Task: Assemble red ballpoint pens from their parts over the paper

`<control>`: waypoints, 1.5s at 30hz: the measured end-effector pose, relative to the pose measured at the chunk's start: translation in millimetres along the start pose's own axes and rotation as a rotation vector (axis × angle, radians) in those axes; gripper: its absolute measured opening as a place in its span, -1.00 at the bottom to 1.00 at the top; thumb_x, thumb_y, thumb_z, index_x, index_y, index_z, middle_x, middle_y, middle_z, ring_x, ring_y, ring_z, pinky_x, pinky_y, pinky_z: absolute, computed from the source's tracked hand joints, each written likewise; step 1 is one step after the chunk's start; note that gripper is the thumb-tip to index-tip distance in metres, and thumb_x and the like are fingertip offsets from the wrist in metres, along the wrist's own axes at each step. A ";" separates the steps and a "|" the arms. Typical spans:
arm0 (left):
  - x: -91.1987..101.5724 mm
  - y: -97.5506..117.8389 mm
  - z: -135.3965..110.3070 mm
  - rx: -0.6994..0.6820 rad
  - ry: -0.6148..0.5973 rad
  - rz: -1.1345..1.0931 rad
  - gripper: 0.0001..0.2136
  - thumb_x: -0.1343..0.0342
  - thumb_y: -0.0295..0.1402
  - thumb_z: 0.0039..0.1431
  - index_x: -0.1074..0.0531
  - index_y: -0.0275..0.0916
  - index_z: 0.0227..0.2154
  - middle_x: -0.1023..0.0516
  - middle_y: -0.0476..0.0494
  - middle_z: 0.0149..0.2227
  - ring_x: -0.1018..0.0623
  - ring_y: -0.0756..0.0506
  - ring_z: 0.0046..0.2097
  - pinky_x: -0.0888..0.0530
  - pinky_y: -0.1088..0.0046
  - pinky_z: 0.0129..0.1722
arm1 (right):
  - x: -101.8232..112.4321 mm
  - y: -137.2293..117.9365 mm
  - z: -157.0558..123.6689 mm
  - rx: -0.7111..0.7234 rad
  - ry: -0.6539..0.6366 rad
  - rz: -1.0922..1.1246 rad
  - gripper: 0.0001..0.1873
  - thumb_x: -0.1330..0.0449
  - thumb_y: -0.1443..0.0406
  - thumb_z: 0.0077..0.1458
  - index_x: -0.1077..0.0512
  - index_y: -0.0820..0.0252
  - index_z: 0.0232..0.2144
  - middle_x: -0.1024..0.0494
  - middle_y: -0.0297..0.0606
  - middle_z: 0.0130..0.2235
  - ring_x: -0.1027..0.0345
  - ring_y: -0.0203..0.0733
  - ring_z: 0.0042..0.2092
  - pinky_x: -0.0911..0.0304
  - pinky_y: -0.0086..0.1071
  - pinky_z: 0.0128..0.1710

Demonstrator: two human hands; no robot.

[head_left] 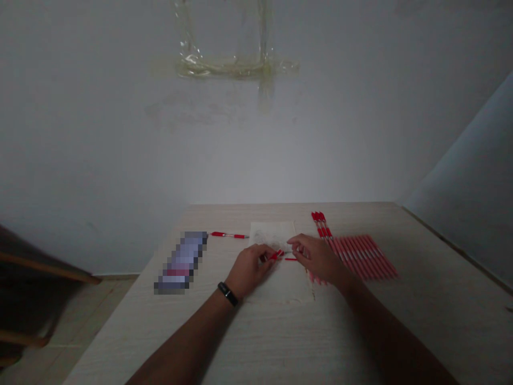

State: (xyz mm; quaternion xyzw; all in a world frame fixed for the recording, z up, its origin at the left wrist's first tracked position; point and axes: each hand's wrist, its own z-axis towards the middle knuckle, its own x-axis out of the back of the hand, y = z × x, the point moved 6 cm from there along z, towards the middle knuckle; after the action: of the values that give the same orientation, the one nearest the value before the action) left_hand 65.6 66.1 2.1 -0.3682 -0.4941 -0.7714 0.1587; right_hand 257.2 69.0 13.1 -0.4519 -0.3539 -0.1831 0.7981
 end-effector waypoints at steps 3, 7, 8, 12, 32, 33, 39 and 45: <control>2.1 0.3 0.6 0.014 0.012 -0.048 -0.89 -0.14 -0.38 0.18 -0.53 -0.20 -0.25 -0.60 -0.07 -0.34 -0.52 -0.06 -0.31 -0.35 0.49 -0.33 | 1.2 -5.5 0.3 0.038 0.001 -0.018 -0.76 -0.13 0.37 0.20 -0.47 0.11 -0.09 -0.56 -0.27 -0.28 -0.48 -0.21 -0.27 -0.33 -0.37 -0.27; 4.9 -0.7 1.7 0.044 0.040 -0.182 -0.92 -0.13 -0.38 0.17 -0.48 -0.24 -0.30 -0.60 -0.06 -0.37 -0.52 -0.03 -0.36 -0.35 0.51 -0.36 | 2.0 -9.3 -0.3 0.026 -0.011 -0.014 -0.79 -0.12 0.37 0.21 -0.48 0.11 -0.13 -0.55 -0.28 -0.28 -0.47 -0.25 -0.33 -0.32 -0.39 -0.33; 4.1 -1.1 1.7 0.046 0.034 -0.201 -0.93 -0.14 -0.38 0.17 -0.47 -0.25 -0.32 -0.59 -0.06 -0.37 -0.52 -0.02 -0.37 -0.35 0.52 -0.36 | 2.1 -9.9 -0.4 0.024 -0.016 -0.012 -0.79 -0.12 0.37 0.21 -0.48 0.12 -0.13 -0.55 -0.29 -0.28 -0.46 -0.26 -0.36 -0.31 -0.40 -0.35; -5.0 -2.9 0.3 0.043 -0.046 -0.185 -0.98 -0.15 -0.42 0.12 -0.45 -0.25 -0.38 -0.57 -0.04 -0.42 -0.50 -0.02 -0.39 -0.33 0.53 -0.39 | 2.7 -11.9 -0.6 0.023 -0.036 -0.024 -0.82 -0.12 0.36 0.21 -0.49 0.12 -0.17 -0.55 -0.28 -0.28 -0.45 -0.27 -0.38 -0.30 -0.41 -0.37; 0.1 -3.0 1.8 0.027 -0.010 -0.228 -0.86 -0.07 -0.35 0.23 -0.49 -0.24 -0.24 -0.55 -0.05 -0.38 -0.46 -0.02 -0.37 -0.30 0.53 -0.39 | -6.3 -3.9 3.2 0.069 -0.078 -0.241 -0.90 -0.16 0.38 0.20 -0.50 0.18 -0.30 -0.50 -0.27 -0.29 -0.39 -0.23 -0.26 -0.26 -0.39 -0.27; 0.8 -3.0 2.0 0.025 -0.007 -0.202 -0.84 -0.06 -0.34 0.24 -0.50 -0.24 -0.23 -0.55 -0.06 -0.36 -0.46 -0.02 -0.36 -0.31 0.52 -0.38 | -7.3 -2.6 4.0 0.087 -0.054 -0.254 -0.92 -0.19 0.37 0.19 -0.50 0.18 -0.30 -0.49 -0.26 -0.29 -0.39 -0.18 -0.22 -0.26 -0.35 -0.22; 1.9 0.6 1.2 -0.033 -0.018 -0.032 -0.83 -0.03 -0.40 0.21 -0.54 -0.22 -0.27 -0.51 -0.10 -0.32 -0.46 -0.07 -0.28 -0.33 0.48 -0.29 | -15.0 5.5 6.8 0.092 -0.001 -0.298 -0.93 -0.29 0.40 0.11 -0.51 0.15 -0.32 -0.49 -0.23 -0.26 -0.32 -0.08 -0.11 -0.22 -0.21 -0.09; -3.2 -2.1 -1.0 -0.010 -0.036 0.019 -0.82 -0.02 -0.51 0.12 -0.51 -0.21 -0.32 -0.52 -0.07 -0.34 -0.46 -0.06 -0.32 -0.31 0.48 -0.32 | -20.9 3.8 11.3 0.095 -0.002 -0.336 -0.87 -0.35 0.35 0.07 -0.54 0.11 -0.27 -0.49 -0.22 -0.20 -0.28 -0.04 -0.06 -0.18 -0.16 -0.05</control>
State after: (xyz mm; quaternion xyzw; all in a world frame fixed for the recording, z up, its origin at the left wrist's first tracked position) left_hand 66.1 65.8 -1.7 -0.3873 -0.4898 -0.7655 0.1552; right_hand 240.7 80.0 -0.6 -0.3482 -0.4336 -0.2966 0.7764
